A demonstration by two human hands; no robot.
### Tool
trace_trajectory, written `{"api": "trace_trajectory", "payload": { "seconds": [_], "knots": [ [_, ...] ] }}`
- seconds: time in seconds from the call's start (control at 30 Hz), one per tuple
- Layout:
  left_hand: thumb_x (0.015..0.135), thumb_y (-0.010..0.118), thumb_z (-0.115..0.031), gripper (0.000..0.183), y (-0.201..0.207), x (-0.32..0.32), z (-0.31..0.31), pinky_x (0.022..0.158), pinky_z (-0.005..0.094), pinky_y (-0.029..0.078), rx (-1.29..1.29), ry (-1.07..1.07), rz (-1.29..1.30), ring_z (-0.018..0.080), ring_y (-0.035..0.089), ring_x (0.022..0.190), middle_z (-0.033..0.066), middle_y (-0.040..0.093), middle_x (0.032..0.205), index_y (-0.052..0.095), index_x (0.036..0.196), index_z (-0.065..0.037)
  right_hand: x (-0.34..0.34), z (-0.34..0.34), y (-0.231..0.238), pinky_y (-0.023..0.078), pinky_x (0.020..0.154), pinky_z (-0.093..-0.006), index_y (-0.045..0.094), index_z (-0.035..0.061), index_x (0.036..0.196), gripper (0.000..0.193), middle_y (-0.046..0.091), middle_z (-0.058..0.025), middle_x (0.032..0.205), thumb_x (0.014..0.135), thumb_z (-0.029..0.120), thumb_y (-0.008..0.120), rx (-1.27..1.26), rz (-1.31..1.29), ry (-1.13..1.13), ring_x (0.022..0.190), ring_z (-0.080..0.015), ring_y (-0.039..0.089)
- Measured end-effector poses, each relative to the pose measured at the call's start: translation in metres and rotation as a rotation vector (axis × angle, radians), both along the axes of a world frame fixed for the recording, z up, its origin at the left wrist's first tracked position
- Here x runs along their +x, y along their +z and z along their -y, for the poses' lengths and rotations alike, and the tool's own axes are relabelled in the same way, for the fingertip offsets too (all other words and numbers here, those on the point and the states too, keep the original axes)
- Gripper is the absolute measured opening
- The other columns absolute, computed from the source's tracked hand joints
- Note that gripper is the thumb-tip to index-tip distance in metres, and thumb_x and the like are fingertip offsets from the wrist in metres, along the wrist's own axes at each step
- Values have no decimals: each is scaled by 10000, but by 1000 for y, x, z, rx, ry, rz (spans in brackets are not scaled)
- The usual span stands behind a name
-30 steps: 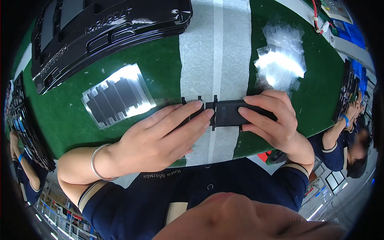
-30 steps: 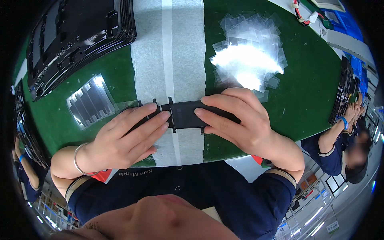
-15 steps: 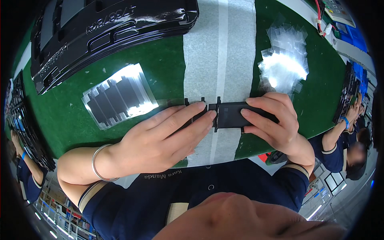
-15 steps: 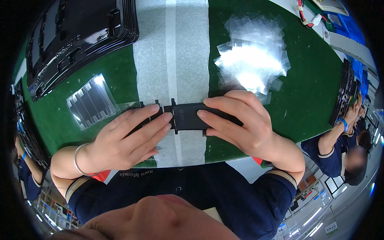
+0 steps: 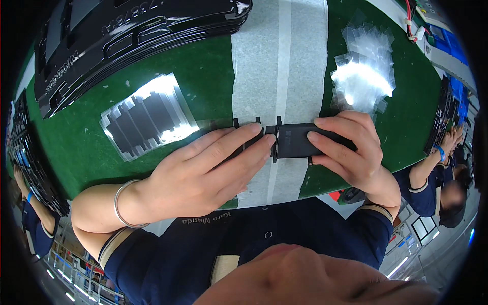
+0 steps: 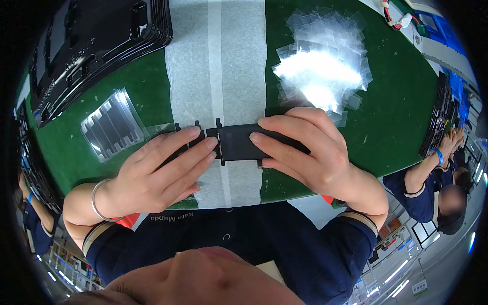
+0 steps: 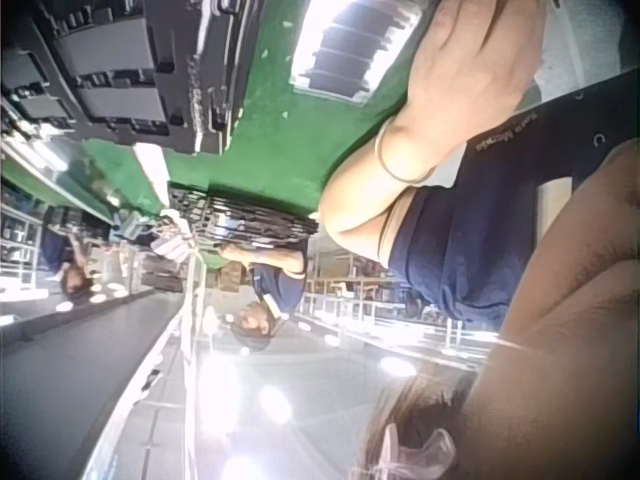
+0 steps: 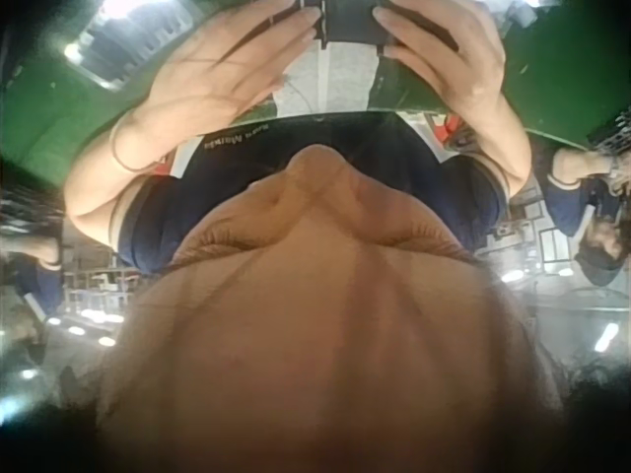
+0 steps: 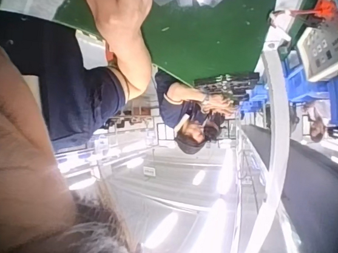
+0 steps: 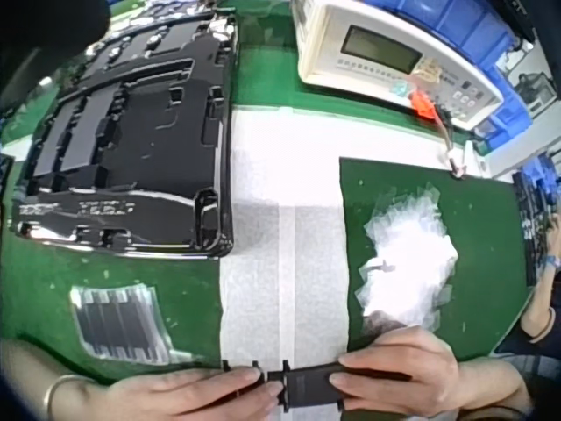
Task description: The recorder is assembling small black plastic components and applying adhesive labels or film at a factory assembly line.
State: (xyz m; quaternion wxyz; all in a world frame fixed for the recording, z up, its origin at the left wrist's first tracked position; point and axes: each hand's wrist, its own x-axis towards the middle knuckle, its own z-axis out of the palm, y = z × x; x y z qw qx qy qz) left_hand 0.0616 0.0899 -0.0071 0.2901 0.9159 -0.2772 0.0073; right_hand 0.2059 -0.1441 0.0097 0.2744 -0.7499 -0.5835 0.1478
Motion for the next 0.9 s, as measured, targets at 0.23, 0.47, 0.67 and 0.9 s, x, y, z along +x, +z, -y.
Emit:
{"api": "trace_trajectory", "payload": {
  "seconds": [0.23, 0.47, 0.67, 0.9],
  "knots": [
    [614, 639, -220, 508, -1, -2, 0, 801, 369, 489, -5, 8, 8, 331, 489, 1116, 158, 541, 1187, 602, 1042, 50, 0, 0, -1, 479, 729, -319, 690, 41, 962, 411, 595, -98, 1035, 578, 180, 734, -6, 13, 6, 886, -240, 518],
    [583, 662, -218, 542, -1, -4, 2, 817, 374, 485, -24, 15, 5, 328, 488, 1123, 159, 526, 1205, 599, 1052, 46, -7, -2, 1, 479, 716, -310, 702, 84, 939, 400, 581, -87, 1013, 543, 110, 755, -11, 78, -15, 877, -238, 513],
    [645, 642, -136, 377, 10, -15, 10, 749, 336, 486, -7, 48, 253, 269, 533, 995, 130, 557, 1094, 627, 995, 3, -10, -8, 13, 454, 621, -329, 665, 66, 951, 399, 551, -84, 932, 564, 60, 758, -28, 23, -115, 835, -253, 520],
    [684, 658, -88, 355, 26, -61, 45, 678, 326, 466, -210, 150, 16, 230, 535, 787, 104, 544, 922, 602, 1015, 24, -24, 6, 20, 437, 559, -326, 601, 3, 942, 209, 555, -114, 697, 785, 132, 649, 29, -230, -228, 584, -266, 545]
  ]
}}
